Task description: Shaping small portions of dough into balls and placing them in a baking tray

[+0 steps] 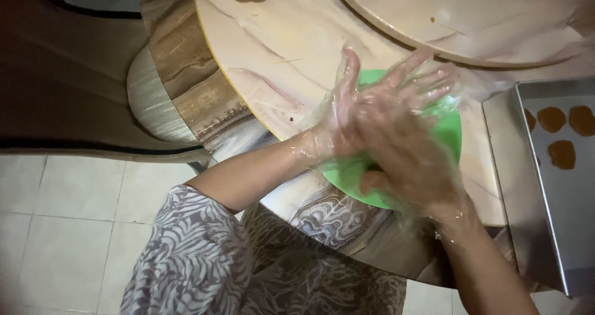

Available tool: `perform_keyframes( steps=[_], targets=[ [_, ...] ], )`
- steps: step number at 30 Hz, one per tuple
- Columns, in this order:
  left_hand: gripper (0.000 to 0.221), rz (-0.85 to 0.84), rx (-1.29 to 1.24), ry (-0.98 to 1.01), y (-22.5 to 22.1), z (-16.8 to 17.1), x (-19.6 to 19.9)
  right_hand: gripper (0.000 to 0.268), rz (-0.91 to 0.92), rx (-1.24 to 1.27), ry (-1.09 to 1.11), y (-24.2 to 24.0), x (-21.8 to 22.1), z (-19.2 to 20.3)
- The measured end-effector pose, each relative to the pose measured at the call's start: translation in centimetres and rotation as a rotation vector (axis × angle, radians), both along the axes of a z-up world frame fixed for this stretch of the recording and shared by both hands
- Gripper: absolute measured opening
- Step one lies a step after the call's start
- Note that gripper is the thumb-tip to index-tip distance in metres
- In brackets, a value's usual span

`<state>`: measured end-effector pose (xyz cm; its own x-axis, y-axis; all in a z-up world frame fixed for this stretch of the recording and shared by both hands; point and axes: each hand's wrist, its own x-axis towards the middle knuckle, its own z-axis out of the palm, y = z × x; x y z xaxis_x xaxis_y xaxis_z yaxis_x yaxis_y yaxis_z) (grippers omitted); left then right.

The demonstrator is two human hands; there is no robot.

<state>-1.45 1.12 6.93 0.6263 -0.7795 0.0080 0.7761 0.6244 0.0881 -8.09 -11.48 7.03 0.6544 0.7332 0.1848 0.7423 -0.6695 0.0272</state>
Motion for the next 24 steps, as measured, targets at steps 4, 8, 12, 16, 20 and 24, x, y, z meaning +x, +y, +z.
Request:
perform_keyframes(
  steps=[4,8,12,16,20,24],
  targets=[
    [0.103,0.014,-0.080,-0.003,0.0,0.5,-0.6,0.057,-0.091,-0.075,-0.210,3.4,0.5,4.5],
    [0.099,-0.015,0.075,-0.050,0.4,-0.8,0.1,0.067,-0.028,0.044,-0.095,-1.5,-0.1,-2.1],
    [0.096,-0.068,0.034,-0.058,-0.5,-2.1,-0.1,0.023,-0.331,-0.169,-0.349,-1.5,0.2,-1.9],
    [0.095,-0.038,0.200,-0.020,-1.2,-4.0,0.7,0.043,-0.396,0.459,-0.041,-0.6,-0.1,-0.8],
    [0.097,0.024,0.326,-0.058,-1.5,-3.4,0.3,0.040,-0.390,0.842,0.316,-1.4,-0.3,-1.3],
    [0.089,0.057,0.083,-0.069,-2.6,-8.8,1.5,0.017,-0.526,1.053,0.437,-2.6,0.0,-1.7]
  ],
)
